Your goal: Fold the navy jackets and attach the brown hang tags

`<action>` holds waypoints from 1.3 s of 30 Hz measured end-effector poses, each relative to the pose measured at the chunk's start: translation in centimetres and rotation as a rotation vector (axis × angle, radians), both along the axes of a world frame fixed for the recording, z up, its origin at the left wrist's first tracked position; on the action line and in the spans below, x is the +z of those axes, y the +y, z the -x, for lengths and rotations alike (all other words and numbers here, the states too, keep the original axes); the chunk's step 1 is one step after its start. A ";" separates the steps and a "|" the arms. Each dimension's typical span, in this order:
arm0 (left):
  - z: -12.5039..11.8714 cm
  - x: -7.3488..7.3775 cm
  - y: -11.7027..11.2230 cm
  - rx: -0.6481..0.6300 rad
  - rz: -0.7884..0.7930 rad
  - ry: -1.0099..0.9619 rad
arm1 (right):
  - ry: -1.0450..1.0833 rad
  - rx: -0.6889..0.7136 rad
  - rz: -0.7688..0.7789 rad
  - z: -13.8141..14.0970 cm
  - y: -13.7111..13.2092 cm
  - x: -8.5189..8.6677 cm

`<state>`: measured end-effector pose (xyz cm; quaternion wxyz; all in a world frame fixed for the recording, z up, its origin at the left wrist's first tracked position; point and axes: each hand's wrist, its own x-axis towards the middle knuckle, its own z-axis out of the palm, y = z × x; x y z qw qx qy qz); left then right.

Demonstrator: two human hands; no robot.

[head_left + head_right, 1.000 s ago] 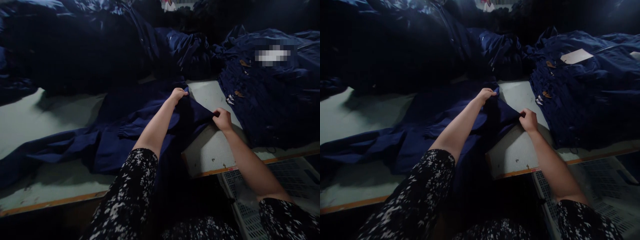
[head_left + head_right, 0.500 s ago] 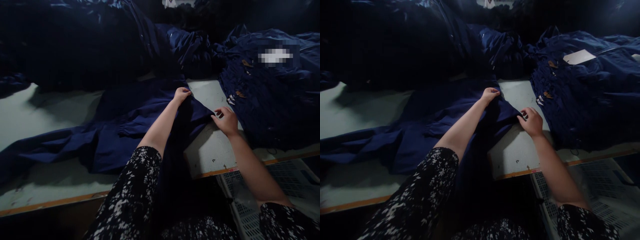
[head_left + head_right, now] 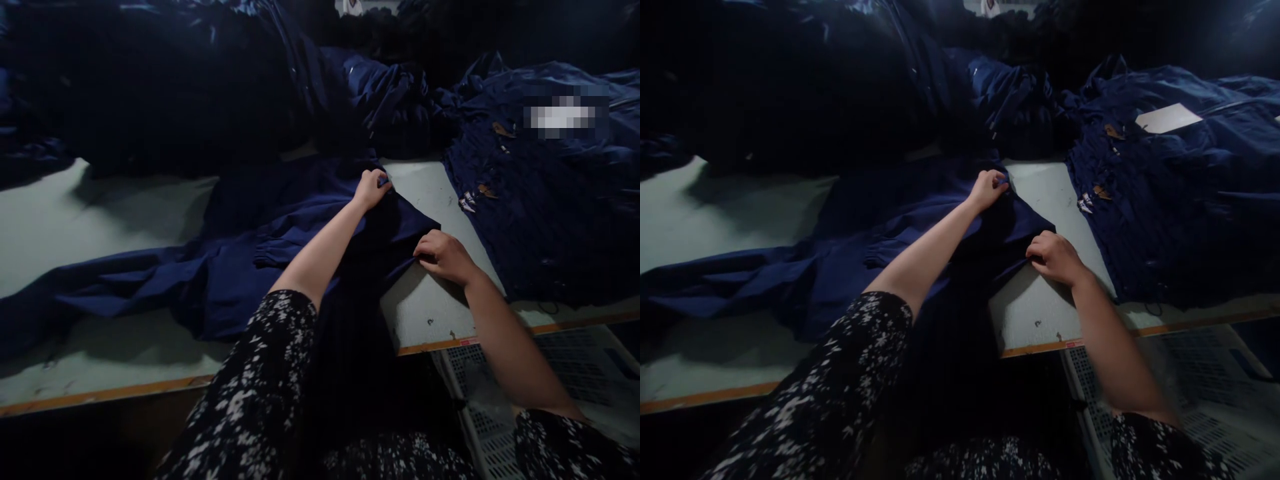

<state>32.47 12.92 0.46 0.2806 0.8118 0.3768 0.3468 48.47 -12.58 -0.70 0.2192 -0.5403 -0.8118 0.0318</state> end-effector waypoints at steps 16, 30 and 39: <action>16.2 2.8 -12.6 -0.403 -0.354 0.525 | 0.193 -0.168 -0.005 0.7 -1.0 0.8; 24.7 3.9 -9.9 0.747 -0.019 0.659 | 0.146 -0.378 -0.160 -1.3 2.5 -2.4; 25.4 2.2 -8.6 0.475 -0.170 0.747 | 0.069 -0.379 -0.112 -1.4 1.8 -1.2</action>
